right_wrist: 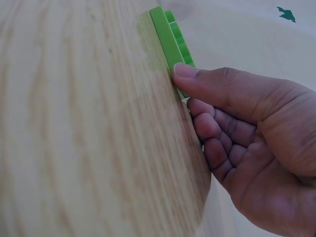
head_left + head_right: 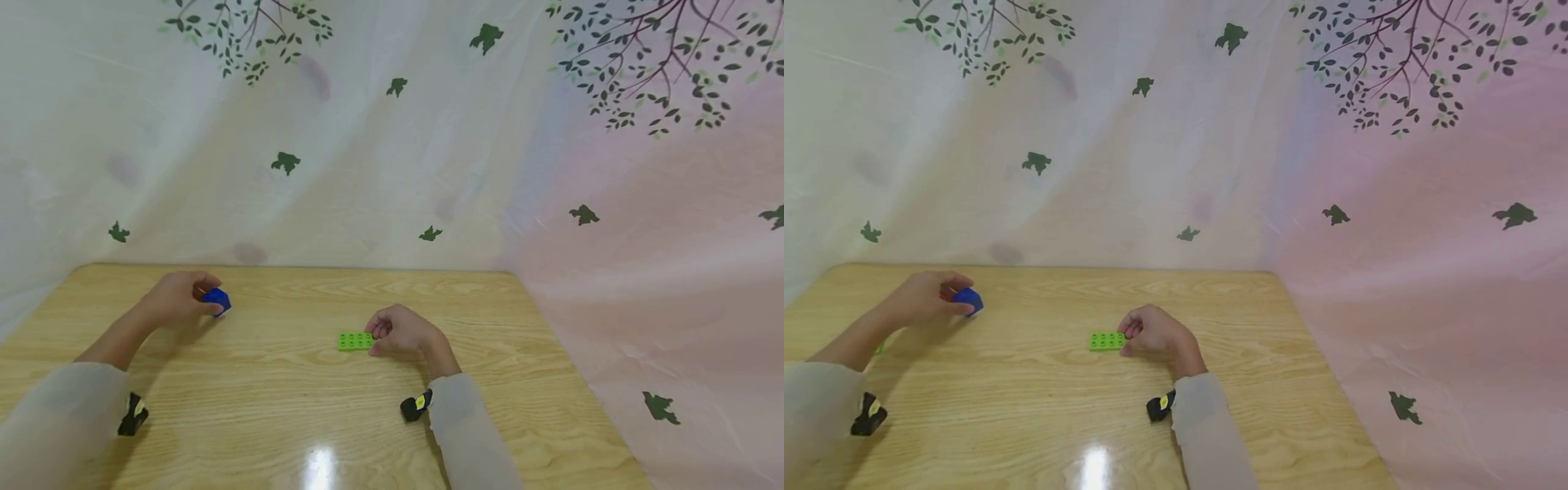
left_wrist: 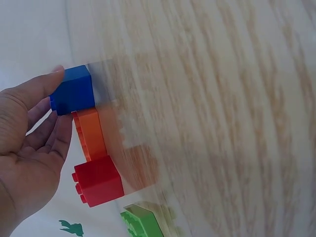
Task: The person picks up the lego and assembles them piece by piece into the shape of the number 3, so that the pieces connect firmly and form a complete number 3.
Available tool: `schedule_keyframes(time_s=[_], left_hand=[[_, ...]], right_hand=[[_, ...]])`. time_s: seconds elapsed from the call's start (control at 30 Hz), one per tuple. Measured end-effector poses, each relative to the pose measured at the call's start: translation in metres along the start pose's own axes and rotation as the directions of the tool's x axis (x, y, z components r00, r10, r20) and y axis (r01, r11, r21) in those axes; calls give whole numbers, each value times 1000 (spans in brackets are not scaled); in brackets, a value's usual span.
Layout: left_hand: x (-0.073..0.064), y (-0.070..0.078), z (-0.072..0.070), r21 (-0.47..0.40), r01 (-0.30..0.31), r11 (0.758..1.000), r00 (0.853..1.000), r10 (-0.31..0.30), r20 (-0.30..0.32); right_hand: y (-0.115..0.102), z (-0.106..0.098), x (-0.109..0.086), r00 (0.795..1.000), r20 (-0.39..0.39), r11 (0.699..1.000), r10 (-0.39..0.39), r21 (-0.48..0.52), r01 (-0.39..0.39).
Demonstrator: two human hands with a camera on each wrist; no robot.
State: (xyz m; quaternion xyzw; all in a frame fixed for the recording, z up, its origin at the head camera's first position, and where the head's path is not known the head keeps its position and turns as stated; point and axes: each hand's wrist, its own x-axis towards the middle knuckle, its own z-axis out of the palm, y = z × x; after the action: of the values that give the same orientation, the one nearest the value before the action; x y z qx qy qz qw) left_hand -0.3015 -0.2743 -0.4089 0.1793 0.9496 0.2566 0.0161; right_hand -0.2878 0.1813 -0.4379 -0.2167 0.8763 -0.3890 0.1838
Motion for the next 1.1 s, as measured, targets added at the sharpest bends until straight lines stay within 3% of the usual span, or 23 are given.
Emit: schedule_keyframes(time_s=[0.37,0.6,0.77,1.1], left_hand=[[2,9,3,-17,19,1000,1000,-19,1],[4,14,8,-17,8,1000,999,-9,-36],[6,22,11,-23,-22,999,997,20,-77],[8,41,20,-134,-83,987,989,65,-130]], right_hand=[[-3,-3,0,1000,8,1000,3,-20,-3],[-3,-2,0,1000,14,1000,1,-16,-1],[-2,-1,1,1000,12,1000,11,-7,-10],[-2,0,1,1000,9,1000,16,-1,-16]])
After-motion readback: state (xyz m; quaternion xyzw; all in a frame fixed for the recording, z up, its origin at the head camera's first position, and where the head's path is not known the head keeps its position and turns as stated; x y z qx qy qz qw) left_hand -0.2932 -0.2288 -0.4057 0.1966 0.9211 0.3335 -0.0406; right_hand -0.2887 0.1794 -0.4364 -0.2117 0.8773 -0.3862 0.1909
